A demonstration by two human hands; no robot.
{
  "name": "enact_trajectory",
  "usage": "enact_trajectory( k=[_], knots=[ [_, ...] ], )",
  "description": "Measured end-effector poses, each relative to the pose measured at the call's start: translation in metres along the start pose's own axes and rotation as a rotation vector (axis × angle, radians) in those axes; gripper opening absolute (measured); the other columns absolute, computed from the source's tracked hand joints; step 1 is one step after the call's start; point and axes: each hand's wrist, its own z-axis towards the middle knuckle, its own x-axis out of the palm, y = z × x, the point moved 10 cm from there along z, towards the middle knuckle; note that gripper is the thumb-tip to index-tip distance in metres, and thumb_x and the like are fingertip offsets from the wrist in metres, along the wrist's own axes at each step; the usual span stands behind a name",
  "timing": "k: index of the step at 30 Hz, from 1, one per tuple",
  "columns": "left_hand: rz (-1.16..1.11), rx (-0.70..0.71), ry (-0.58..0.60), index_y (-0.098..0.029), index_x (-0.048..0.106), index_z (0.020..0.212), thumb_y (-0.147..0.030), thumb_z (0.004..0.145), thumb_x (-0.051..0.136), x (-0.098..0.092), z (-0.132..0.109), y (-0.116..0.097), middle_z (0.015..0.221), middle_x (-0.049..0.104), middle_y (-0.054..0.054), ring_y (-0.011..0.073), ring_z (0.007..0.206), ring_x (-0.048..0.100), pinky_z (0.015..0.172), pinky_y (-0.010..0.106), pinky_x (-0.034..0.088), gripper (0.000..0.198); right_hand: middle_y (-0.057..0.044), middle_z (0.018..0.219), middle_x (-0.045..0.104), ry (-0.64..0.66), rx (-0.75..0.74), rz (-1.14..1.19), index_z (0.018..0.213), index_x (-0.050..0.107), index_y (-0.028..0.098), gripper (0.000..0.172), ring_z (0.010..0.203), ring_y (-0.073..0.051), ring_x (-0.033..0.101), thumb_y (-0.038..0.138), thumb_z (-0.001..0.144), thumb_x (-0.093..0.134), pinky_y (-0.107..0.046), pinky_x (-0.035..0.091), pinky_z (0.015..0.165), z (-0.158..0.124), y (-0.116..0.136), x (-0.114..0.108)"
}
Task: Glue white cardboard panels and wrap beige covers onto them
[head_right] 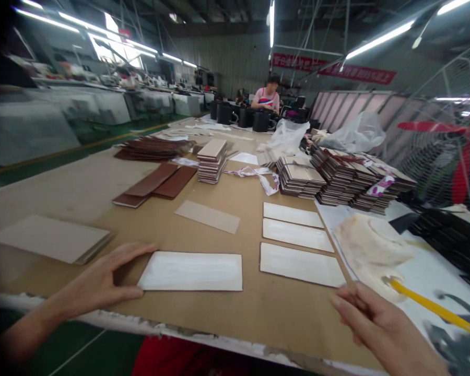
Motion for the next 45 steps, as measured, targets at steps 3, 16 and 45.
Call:
enact_trajectory(
  k=[3,16,45],
  knots=[
    [-0.018,-0.014,0.000,-0.035,0.037,0.148,-0.057,0.078,0.073,-0.001,0.000,-0.002,0.148,0.047,0.006,0.0312,0.133,0.046,0.113,0.044,0.037,0.082,-0.004,0.086,0.074,0.186,-0.249,-0.042,0.097,0.070,0.023,0.030,0.075,-0.020,0.069,0.048,0.089,0.055,-0.030,0.056,0.067,0.042,0.092,0.050],
    [-0.081,-0.014,0.001,-0.034,0.039,0.147,-0.056,0.073,0.078,-0.005,0.000,-0.006,0.148,0.047,0.005,0.0299,0.133,0.045,0.114,0.044,0.034,0.087,-0.017,0.137,0.058,0.330,-0.771,-0.353,0.130,0.060,0.012,0.046,0.126,-0.029,0.053,0.034,0.089,0.061,-0.041,0.039,0.109,0.161,0.214,0.220],
    [-0.154,0.044,-0.040,-0.028,0.028,0.152,-0.060,0.069,0.080,-0.018,0.004,-0.019,0.140,0.056,0.008,0.0305,0.130,0.046,0.112,0.048,0.033,0.103,-0.014,0.128,0.063,0.190,-1.051,-0.292,0.140,0.044,0.020,0.056,0.115,-0.028,0.063,0.026,0.086,0.058,-0.046,0.056,0.095,0.023,0.200,0.153]
  ],
)
